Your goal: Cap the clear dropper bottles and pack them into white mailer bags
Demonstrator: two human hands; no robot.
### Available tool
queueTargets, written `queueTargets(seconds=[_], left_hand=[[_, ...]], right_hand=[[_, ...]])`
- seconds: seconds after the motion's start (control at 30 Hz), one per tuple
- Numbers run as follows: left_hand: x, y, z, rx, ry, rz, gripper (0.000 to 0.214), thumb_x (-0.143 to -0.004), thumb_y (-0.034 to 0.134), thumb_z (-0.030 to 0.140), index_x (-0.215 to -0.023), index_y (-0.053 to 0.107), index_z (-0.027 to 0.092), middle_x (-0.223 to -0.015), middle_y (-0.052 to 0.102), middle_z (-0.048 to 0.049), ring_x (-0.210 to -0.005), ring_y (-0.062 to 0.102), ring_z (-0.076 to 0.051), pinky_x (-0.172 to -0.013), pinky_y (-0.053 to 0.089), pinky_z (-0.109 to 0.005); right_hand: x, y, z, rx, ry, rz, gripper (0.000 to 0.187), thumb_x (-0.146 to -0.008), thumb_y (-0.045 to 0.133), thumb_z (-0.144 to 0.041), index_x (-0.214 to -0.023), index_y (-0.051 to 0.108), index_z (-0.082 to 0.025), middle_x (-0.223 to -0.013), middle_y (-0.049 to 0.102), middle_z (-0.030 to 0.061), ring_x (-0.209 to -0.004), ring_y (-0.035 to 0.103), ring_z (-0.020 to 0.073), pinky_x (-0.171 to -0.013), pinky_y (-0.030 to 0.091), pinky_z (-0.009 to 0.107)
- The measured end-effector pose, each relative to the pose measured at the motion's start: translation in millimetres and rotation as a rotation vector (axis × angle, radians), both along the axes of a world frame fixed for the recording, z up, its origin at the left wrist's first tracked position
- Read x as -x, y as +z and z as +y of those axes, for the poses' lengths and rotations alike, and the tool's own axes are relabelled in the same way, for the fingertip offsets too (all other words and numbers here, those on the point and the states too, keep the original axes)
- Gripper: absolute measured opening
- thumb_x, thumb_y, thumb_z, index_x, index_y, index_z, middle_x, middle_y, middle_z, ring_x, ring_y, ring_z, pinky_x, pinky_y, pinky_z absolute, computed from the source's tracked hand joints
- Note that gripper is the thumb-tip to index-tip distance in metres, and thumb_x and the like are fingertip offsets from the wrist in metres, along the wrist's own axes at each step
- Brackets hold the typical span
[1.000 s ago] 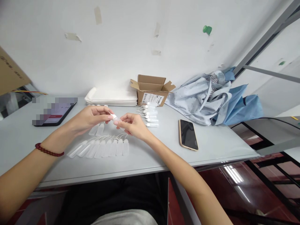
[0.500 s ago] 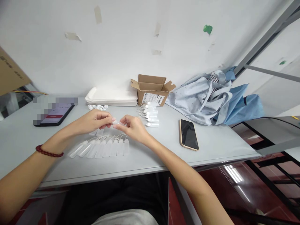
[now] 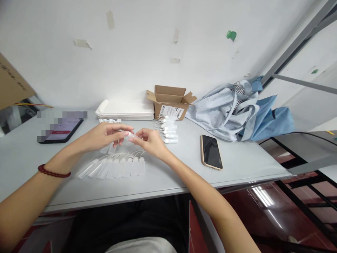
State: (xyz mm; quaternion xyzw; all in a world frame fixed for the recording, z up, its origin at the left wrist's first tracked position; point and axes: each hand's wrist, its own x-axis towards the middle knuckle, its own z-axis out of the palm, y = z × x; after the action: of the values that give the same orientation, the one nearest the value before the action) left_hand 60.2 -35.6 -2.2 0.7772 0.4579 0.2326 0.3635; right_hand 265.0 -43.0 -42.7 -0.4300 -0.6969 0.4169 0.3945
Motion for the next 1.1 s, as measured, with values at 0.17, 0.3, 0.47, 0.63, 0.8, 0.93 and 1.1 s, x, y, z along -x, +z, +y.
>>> queueTargets(seconds=[0.17, 0.3, 0.47, 0.63, 0.8, 0.93, 1.1], left_hand=[[-1.6, -2.8, 2.0, 0.017, 0.034, 0.027, 0.034, -0.087, 0.053, 0.049, -0.075, 0.062, 0.018, -0.054, 0.057, 0.0014, -0.047, 0.052, -0.011, -0.048, 0.041, -0.024], [-1.2, -2.1, -0.2, 0.006, -0.024, 0.03, 0.029, -0.087, 0.055, 0.047, -0.087, 0.066, 0.019, -0.053, 0.054, 0.0025, -0.05, 0.051, -0.012, -0.047, 0.039, -0.023], [-4.1, 0.9, -4.0, -0.033, -0.041, -0.052, 0.026, -0.084, 0.058, 0.034, -0.105, 0.064, 0.021, -0.077, 0.065, -0.0015, -0.058, 0.056, -0.013, -0.051, 0.043, -0.024], [-4.2, -0.8, -3.3, 0.002, -0.061, -0.091, 0.038, -0.084, 0.058, 0.036, -0.12, 0.057, 0.024, -0.101, 0.067, -0.0053, -0.068, 0.061, -0.015, -0.055, 0.047, -0.026], [-3.9, -4.5, 0.3, -0.064, 0.03, 0.041, 0.033, -0.088, 0.051, 0.045, -0.075, 0.065, 0.018, -0.061, 0.06, -0.0008, -0.055, 0.056, -0.013, -0.051, 0.041, -0.024], [-3.4, -2.2, -1.1, -0.061, -0.036, 0.025, 0.033, -0.089, 0.051, 0.047, -0.082, 0.066, 0.019, -0.062, 0.06, 0.0, -0.056, 0.057, -0.013, -0.052, 0.041, -0.023], [-2.4, -1.3, -3.6, -0.099, -0.074, 0.023, 0.033, -0.089, 0.05, 0.047, -0.099, 0.066, 0.021, -0.066, 0.062, 0.0001, -0.059, 0.059, -0.014, -0.055, 0.044, -0.024]], right_hand=[[0.3, -0.6, -0.1, -0.047, -0.029, -0.049, 0.037, -0.074, 0.07, -0.051, -0.08, 0.062, -0.016, -0.07, 0.068, 0.0032, -0.059, 0.058, 0.0119, -0.051, 0.037, 0.023], [-0.6, 1.9, -0.4, -0.017, -0.009, -0.022, 0.033, -0.075, 0.07, -0.047, -0.079, 0.062, -0.015, -0.071, 0.069, 0.004, -0.058, 0.058, 0.0116, -0.053, 0.038, 0.024], [-0.6, 3.4, -0.6, -0.001, 0.007, 0.024, 0.031, -0.076, 0.07, -0.045, -0.081, 0.062, -0.015, -0.072, 0.07, 0.0044, -0.06, 0.059, 0.0122, -0.055, 0.04, 0.024], [0.2, 3.2, -1.4, -0.036, 0.004, -0.016, 0.032, -0.077, 0.069, -0.046, -0.081, 0.063, -0.015, -0.071, 0.069, 0.0039, -0.061, 0.059, 0.0125, -0.055, 0.04, 0.024], [-0.2, 3.7, -1.7, -0.054, -0.035, -0.063, 0.037, -0.075, 0.069, -0.051, -0.08, 0.063, -0.015, -0.071, 0.068, 0.0039, -0.061, 0.059, 0.0124, -0.054, 0.039, 0.024], [0.2, 3.3, -1.3, -0.022, -0.012, -0.048, 0.04, -0.074, 0.068, -0.054, -0.079, 0.062, -0.015, -0.07, 0.068, 0.0045, -0.06, 0.058, 0.0123, -0.054, 0.039, 0.024], [-1.4, 5.4, -2.0, 0.065, 0.045, 0.014, 0.037, -0.075, 0.068, -0.051, -0.083, 0.064, -0.015, -0.071, 0.068, 0.0031, -0.056, 0.052, 0.0095, -0.052, 0.036, 0.022]])
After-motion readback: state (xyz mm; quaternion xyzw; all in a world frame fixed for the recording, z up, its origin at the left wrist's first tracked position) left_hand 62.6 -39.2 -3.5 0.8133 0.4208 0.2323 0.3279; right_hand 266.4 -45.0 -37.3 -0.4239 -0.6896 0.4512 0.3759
